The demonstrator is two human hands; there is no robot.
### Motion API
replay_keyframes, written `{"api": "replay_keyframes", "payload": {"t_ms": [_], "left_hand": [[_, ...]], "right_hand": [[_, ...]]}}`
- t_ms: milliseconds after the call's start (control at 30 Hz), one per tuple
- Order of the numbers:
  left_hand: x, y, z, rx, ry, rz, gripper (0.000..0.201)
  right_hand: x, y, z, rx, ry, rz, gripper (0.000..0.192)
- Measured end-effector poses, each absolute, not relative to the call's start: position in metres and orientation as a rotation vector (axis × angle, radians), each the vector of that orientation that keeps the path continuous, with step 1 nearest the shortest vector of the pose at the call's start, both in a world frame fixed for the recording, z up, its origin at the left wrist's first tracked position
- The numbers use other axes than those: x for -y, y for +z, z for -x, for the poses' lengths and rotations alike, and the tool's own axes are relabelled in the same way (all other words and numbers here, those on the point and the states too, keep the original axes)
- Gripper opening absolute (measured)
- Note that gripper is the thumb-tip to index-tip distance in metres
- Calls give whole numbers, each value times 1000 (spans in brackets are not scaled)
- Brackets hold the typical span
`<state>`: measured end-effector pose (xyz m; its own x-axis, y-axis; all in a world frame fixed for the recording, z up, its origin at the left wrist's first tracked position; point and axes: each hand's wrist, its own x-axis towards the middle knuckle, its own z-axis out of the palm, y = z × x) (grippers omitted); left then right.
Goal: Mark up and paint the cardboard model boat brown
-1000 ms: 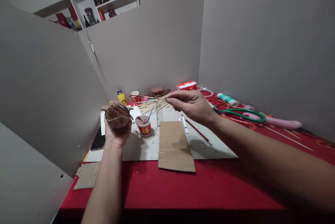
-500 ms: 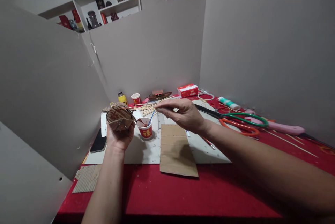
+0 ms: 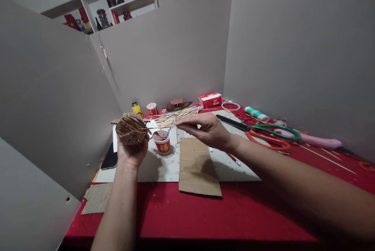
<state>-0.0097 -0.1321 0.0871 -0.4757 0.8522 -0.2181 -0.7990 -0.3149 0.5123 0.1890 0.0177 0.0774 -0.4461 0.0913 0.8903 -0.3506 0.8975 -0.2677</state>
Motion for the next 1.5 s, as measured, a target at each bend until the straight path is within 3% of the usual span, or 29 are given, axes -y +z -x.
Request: {"api": "replay_keyframes", "payload": {"t_ms": [700, 1267, 1500], "left_hand": [[136, 81, 20, -595, 1896, -226, 43], [134, 77, 28, -559, 1895, -286, 37], [135, 80, 27, -580, 1848, -335, 39]], "right_hand": [[-8, 74, -193, 2020, 134, -274, 18], [1, 63, -193, 1986, 170, -292, 16], [0, 63, -191, 2011, 49, -271, 17]]}}
